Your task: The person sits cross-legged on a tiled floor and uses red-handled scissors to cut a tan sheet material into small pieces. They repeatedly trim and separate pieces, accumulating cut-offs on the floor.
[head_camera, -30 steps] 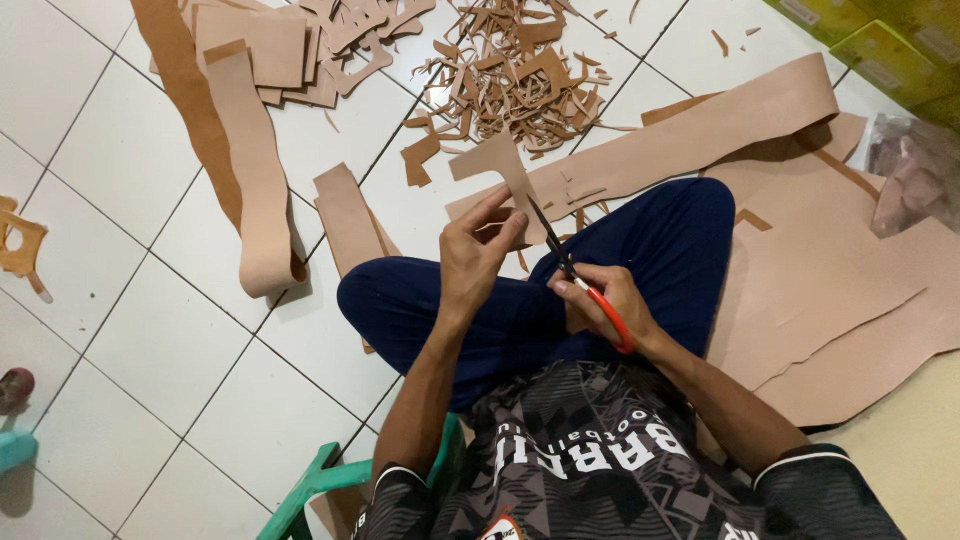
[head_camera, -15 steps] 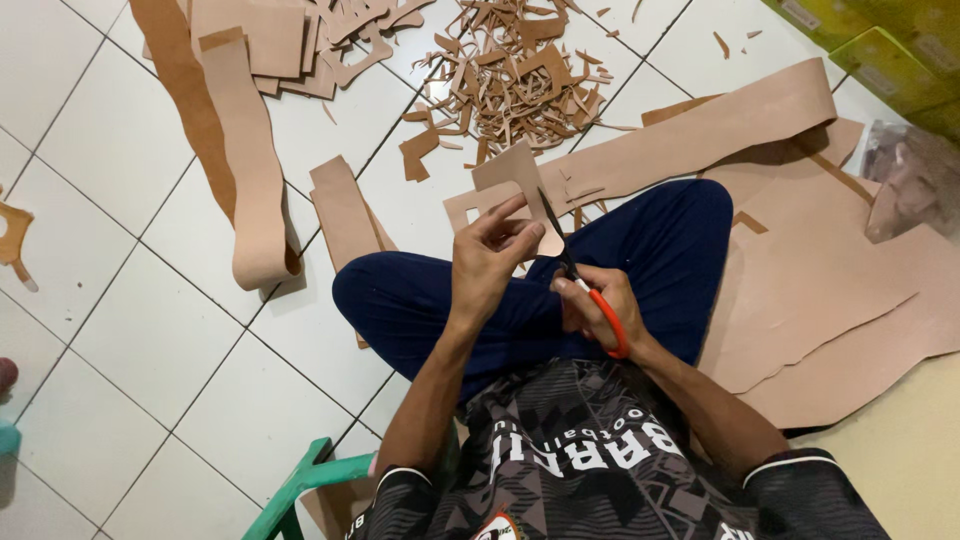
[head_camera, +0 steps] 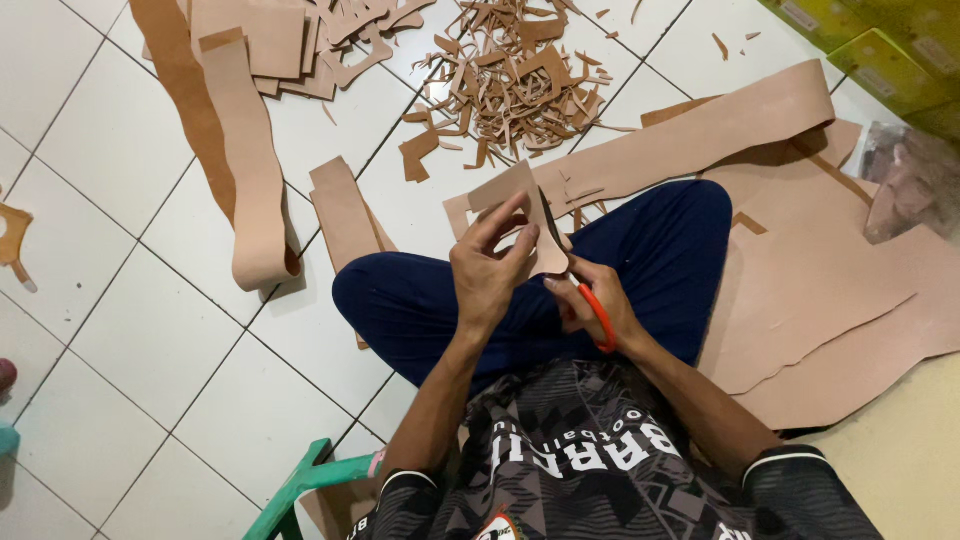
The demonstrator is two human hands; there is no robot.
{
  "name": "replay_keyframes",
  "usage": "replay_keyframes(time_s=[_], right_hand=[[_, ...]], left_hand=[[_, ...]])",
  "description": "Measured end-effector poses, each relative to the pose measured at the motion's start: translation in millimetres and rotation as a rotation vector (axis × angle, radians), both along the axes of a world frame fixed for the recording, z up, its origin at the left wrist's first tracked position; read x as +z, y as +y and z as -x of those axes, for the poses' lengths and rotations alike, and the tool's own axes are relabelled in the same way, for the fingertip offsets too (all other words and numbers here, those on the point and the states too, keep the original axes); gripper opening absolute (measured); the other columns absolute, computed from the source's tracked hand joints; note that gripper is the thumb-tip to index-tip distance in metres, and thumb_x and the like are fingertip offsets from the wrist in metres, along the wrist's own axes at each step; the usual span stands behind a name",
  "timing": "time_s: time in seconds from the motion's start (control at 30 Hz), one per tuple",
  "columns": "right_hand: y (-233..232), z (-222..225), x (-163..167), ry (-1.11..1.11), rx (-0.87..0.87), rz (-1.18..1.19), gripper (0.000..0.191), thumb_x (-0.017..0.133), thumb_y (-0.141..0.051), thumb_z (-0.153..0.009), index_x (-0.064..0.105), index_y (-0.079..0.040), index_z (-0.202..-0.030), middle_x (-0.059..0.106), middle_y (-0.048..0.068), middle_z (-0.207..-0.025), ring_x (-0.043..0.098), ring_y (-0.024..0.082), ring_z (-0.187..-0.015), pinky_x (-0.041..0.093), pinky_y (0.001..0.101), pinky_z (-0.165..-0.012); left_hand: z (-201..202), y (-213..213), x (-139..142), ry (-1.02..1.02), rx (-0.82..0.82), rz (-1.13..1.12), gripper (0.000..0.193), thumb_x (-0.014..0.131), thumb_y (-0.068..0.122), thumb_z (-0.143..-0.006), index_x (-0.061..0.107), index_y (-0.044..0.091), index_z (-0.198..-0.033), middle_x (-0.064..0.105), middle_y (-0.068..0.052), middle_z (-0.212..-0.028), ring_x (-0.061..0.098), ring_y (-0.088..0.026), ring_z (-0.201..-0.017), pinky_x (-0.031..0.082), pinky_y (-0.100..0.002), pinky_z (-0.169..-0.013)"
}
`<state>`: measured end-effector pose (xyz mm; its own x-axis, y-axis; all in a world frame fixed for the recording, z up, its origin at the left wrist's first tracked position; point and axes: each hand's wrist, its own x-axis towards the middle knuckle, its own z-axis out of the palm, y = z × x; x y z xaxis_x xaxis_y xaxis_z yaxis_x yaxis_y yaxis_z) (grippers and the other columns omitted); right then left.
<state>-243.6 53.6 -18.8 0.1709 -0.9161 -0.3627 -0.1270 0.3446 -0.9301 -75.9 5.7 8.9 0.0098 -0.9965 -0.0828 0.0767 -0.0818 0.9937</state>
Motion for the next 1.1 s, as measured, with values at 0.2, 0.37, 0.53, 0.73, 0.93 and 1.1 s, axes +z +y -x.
replay_keyframes(time_s=[0.2, 0.37, 0.53, 0.73, 0.93, 1.1], right_hand=[[3, 2, -5, -0.026, -0.038, 0.006, 0.026, 0.064, -0.024, -0.096, 0.07, 0.002, -0.096, 0.059, 0.002, -0.053, 0.057, 0.009, -0.04, 0.044, 0.0225, -0.038], [11, 5, -12, 0.004, -0.042, -0.025, 0.03, 0.063, -0.025, -0.095, 0.07, 0.003, -0.089, 0.06, 0.005, -0.047, 0.052, 0.011, -0.035, 0.038, 0.024, -0.034], [10, 7, -11, 0.081, 0.054, 0.071, 0.029, 0.067, -0.025, -0.096, 0.073, 0.004, -0.093, 0.063, 0.003, -0.054, 0.058, 0.007, -0.043, 0.043, 0.0224, -0.04], [-1, 6, -1, -0.126, 0.046, 0.055, 0.035, 0.063, -0.024, -0.097, 0.069, 0.002, -0.119, 0.061, -0.005, -0.073, 0.054, 0.001, -0.059, 0.042, 0.0187, -0.049], [0, 4, 1, -0.252, -0.016, -0.099, 0.029, 0.063, -0.021, -0.097, 0.069, 0.005, -0.109, 0.054, -0.004, -0.064, 0.047, 0.004, -0.048, 0.036, 0.0209, -0.042], [11, -8, 2, -0.331, -0.104, -0.052, 0.027, 0.06, -0.022, -0.103, 0.066, 0.005, -0.102, 0.047, -0.002, -0.055, 0.044, 0.006, -0.041, 0.035, 0.0236, -0.038]], left_hand=[[0, 3, 5, 0.043, -0.025, 0.005, 0.044, 0.075, 0.005, -0.093, 0.064, -0.001, -0.135, 0.066, -0.013, -0.128, 0.07, -0.021, -0.116, 0.066, -0.03, -0.087], [0, -1, 12, 0.003, -0.026, -0.003, 0.056, 0.077, 0.005, -0.088, 0.057, 0.001, -0.139, 0.063, -0.014, -0.13, 0.069, -0.022, -0.111, 0.065, -0.03, -0.084], [-18, -19, 15, -0.059, -0.018, 0.014, 0.036, 0.074, 0.01, -0.094, 0.067, 0.001, -0.128, 0.074, -0.014, -0.121, 0.077, -0.021, -0.104, 0.069, -0.029, -0.086], [-8, 0, 11, -0.104, -0.063, 0.002, 0.031, 0.076, 0.009, -0.092, 0.071, 0.0, -0.121, 0.078, -0.014, -0.111, 0.076, -0.019, -0.105, 0.063, -0.027, -0.086], [-5, 4, 7, -0.057, -0.041, -0.032, 0.03, 0.076, 0.008, -0.091, 0.071, -0.001, -0.119, 0.075, -0.012, -0.108, 0.074, -0.016, -0.095, 0.062, -0.026, -0.077], [0, 5, 0, 0.044, -0.028, -0.031, 0.031, 0.076, 0.007, -0.093, 0.069, -0.004, -0.121, 0.074, -0.012, -0.112, 0.072, -0.015, -0.103, 0.06, -0.026, -0.089]])
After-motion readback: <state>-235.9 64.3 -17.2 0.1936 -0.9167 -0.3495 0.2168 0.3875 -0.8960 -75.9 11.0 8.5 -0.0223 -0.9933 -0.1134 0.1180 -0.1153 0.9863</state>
